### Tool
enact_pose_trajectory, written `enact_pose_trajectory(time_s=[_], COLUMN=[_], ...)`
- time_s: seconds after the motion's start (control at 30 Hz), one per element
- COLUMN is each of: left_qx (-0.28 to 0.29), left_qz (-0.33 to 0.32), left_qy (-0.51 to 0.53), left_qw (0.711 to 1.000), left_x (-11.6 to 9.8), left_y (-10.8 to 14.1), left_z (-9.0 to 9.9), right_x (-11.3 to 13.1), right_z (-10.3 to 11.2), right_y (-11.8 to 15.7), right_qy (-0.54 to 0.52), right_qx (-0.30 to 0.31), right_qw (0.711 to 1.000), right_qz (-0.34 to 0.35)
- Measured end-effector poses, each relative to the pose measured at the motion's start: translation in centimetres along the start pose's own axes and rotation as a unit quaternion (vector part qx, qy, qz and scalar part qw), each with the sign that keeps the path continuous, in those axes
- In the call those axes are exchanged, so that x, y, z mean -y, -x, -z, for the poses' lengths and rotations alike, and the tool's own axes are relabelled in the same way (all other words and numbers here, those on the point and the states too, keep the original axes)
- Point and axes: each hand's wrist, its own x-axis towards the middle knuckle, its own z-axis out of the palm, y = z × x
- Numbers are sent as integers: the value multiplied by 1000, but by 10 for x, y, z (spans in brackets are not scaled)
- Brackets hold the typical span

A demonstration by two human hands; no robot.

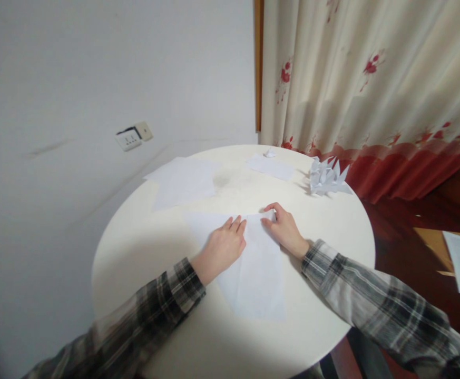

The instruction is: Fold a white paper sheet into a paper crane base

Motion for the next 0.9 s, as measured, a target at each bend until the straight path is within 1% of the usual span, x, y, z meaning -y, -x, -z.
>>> enact_pose_trajectory(time_s=[0.5, 0.67, 0.9], left_qx=[25, 14, -19], left_qz=[9, 7, 5], left_qy=[-10, -1, 28], left_qw=[1000, 1000, 999], left_x=[-2, -1, 1], left_y=[-2, -1, -1], left_z=[3, 0, -3], right_x=[4, 3, 2], right_z=[0, 0, -1], right_y=[2, 2, 0], right_qy=[5, -1, 17], right_qx=[-1, -3, -25], right_qw=[1000, 1000, 999], right_qz=[5, 3, -16])
